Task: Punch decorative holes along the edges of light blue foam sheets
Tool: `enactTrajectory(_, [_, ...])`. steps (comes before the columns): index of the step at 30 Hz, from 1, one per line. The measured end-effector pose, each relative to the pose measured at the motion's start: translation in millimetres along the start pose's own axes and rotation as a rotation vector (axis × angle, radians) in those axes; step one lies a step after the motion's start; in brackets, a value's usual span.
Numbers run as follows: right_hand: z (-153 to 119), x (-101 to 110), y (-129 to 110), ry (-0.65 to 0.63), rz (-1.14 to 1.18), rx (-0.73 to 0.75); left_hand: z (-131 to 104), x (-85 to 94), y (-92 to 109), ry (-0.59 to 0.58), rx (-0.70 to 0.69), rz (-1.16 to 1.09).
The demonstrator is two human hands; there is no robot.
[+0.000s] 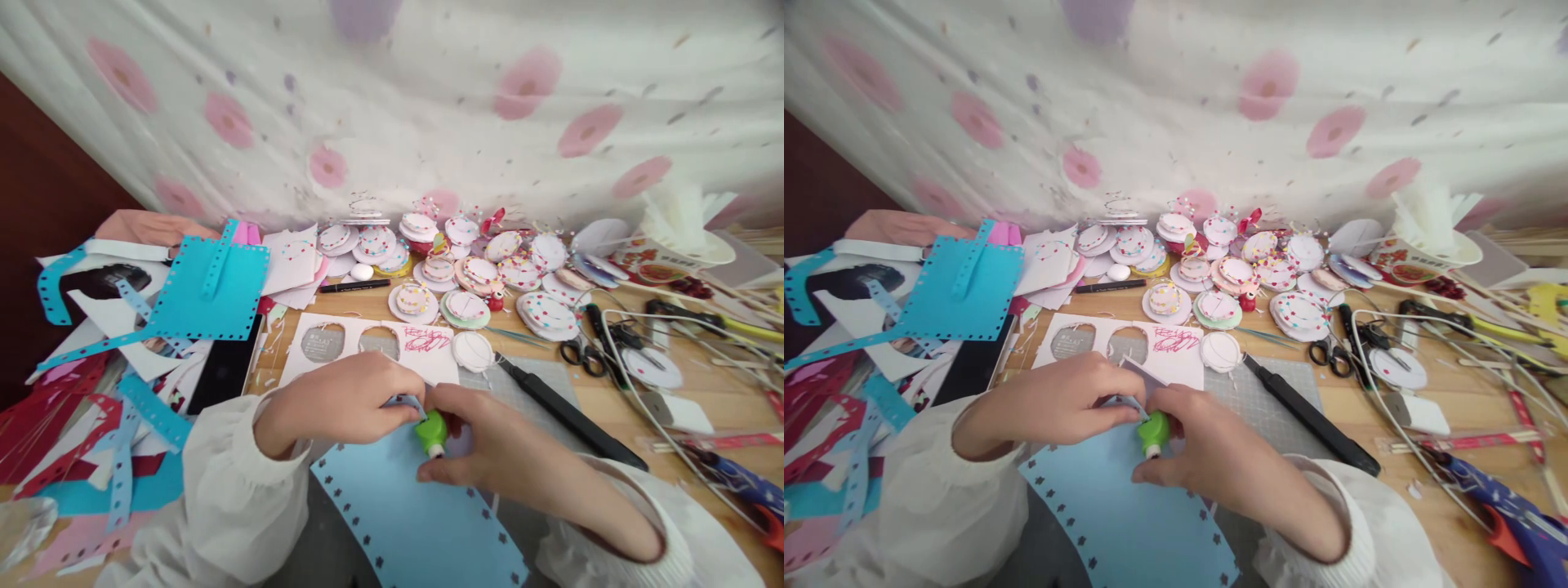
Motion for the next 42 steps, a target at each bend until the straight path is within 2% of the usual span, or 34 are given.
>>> enactTrajectory(4, [-1.1,1.5,0.1,-0.032,0.078,-0.038,-1.4,2.0,-2.5,0.047,0.038,0.026])
enactTrajectory(11, [-0.3,4.6,-1.6,0.008,0.239,-0.029,-2.2,7.4,1.2,0.096,0.035,0.019])
enactTrajectory(16, [-1.0,5.5,-0.3,0.019,0.192,-0.040,-2.4,7.9,1.8,0.120,0.053,0.029])
enactTrajectory(20, [1.0,3.6,0.5,-0.003,0.251,-0.001,-2.2,8.3,0.4,0.140,0.081,0.045])
enactTrajectory(25, [2.4,1.9,1.1,-0.032,0.288,0.000,-1.2,7.1,1.3,0.112,0.046,0.005])
enactTrajectory(34, [0.4,3.9,-2.9,0.017,0.255,0.026,-2.9,8.3,0.3,0.140,0.069,0.019])
enactTrajectory(42, [-0.5,4.8,-7.2,0.055,0.216,0.057,-2.4,7.6,0.9,0.119,0.050,-0.013])
Point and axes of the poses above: each hand's wrist, its own z-axis towards the middle knuckle, its own x-axis out of the back of the hand, y = z × x, the point moved 4 cm from there along z, towards the middle knuckle
